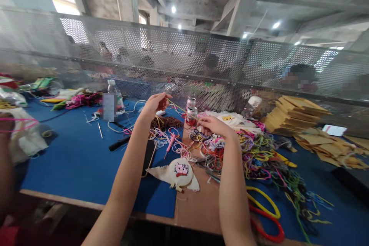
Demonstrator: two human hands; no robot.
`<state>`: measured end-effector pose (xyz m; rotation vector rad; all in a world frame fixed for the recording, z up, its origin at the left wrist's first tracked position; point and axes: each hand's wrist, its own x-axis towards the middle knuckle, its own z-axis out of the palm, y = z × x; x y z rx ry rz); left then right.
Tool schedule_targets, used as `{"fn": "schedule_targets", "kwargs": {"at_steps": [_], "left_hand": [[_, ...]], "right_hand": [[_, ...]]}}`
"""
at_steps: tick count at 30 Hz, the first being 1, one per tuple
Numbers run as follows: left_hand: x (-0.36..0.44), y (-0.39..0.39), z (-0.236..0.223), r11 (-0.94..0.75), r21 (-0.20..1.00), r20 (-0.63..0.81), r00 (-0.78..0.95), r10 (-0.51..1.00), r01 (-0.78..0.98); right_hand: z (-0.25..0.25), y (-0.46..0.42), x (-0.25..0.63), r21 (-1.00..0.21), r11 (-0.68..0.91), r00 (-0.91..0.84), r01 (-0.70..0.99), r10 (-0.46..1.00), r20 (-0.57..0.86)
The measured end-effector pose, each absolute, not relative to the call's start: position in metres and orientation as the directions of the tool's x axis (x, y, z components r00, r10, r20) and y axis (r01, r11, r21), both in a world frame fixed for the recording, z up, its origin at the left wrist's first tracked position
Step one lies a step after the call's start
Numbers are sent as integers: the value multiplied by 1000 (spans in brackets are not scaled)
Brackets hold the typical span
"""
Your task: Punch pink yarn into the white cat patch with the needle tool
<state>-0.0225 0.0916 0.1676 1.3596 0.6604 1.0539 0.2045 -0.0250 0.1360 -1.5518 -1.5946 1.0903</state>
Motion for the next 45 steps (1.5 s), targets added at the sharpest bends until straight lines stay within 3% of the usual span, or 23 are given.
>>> {"fn": "schedule_targets", "kwargs": {"at_steps": [6,11,14,19,23,28,32,35,37,39,42,45], "left_hand": [[-38,102,164,-180,969,225,305,925,-169],[-35,102,161,-378,921,334,305,892,97],[-15,86,161,-483,864,363,493,791,140],[25,53,156,-494,869,190,902,388,29],[35,44,151,-492,866,51,964,262,88],[25,47,156,-568,793,-20,940,341,223],[15,57,157,-647,659,-30,873,486,383],[10,65,155,-641,510,189,652,734,574],[9,68,152,-575,451,354,454,817,683],[9,71,148,-534,452,400,373,837,714],[9,78,143,-540,520,358,405,841,662],[7,85,141,-529,585,368,381,848,614]], "right_hand": [[133,-26,213,-819,-83,28,567,996,-82],[137,-31,212,-752,-64,59,656,998,-33],[144,-37,204,-762,12,-44,647,999,-22],[154,-44,190,-810,116,-161,574,987,27],[155,-45,186,-816,170,-194,552,978,73],[153,-44,189,-779,178,-184,601,980,81],[146,-36,194,-702,179,-134,690,984,119],[132,-20,186,-652,91,-89,753,995,37],[119,-7,169,-594,43,-148,803,981,-128],[104,7,146,-570,65,-223,819,951,-213],[84,22,109,-535,111,-317,837,896,-311],[67,28,85,-486,155,-344,860,880,-327]]}}
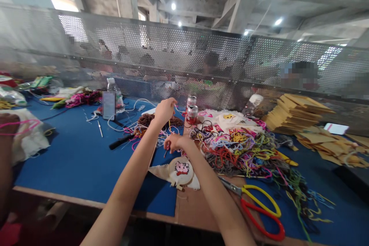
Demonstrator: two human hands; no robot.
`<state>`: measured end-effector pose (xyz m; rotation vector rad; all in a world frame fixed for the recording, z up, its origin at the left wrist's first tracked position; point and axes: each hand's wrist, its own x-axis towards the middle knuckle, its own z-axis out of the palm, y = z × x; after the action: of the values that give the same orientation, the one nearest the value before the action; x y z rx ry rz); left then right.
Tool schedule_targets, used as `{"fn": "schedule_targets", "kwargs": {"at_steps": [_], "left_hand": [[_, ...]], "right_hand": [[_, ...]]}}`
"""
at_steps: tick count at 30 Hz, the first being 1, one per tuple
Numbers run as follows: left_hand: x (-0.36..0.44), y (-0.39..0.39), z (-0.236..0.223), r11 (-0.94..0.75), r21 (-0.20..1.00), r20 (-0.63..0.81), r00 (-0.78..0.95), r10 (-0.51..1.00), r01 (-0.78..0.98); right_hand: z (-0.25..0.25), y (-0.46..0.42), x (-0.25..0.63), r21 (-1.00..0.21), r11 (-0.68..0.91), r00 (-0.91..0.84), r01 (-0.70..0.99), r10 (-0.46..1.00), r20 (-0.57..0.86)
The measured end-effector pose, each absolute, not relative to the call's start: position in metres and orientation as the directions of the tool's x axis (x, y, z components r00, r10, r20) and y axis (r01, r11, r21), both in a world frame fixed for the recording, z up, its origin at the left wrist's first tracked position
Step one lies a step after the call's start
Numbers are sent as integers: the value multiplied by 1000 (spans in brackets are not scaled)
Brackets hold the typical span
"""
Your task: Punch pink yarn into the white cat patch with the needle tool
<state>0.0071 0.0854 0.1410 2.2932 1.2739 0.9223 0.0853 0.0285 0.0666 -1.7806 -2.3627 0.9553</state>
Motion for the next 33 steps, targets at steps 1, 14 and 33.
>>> {"fn": "schedule_targets", "kwargs": {"at_steps": [1,14,33], "left_hand": [[6,87,141,-533,596,382,372,846,600],[-32,103,157,-465,730,399,240,885,500],[1,85,148,-441,891,261,672,693,109]], "right_hand": [[62,29,81,-465,169,-341,869,885,-315],[96,21,108,-622,454,-408,638,884,227],[117,11,142,-920,104,105,377,983,154]]}}
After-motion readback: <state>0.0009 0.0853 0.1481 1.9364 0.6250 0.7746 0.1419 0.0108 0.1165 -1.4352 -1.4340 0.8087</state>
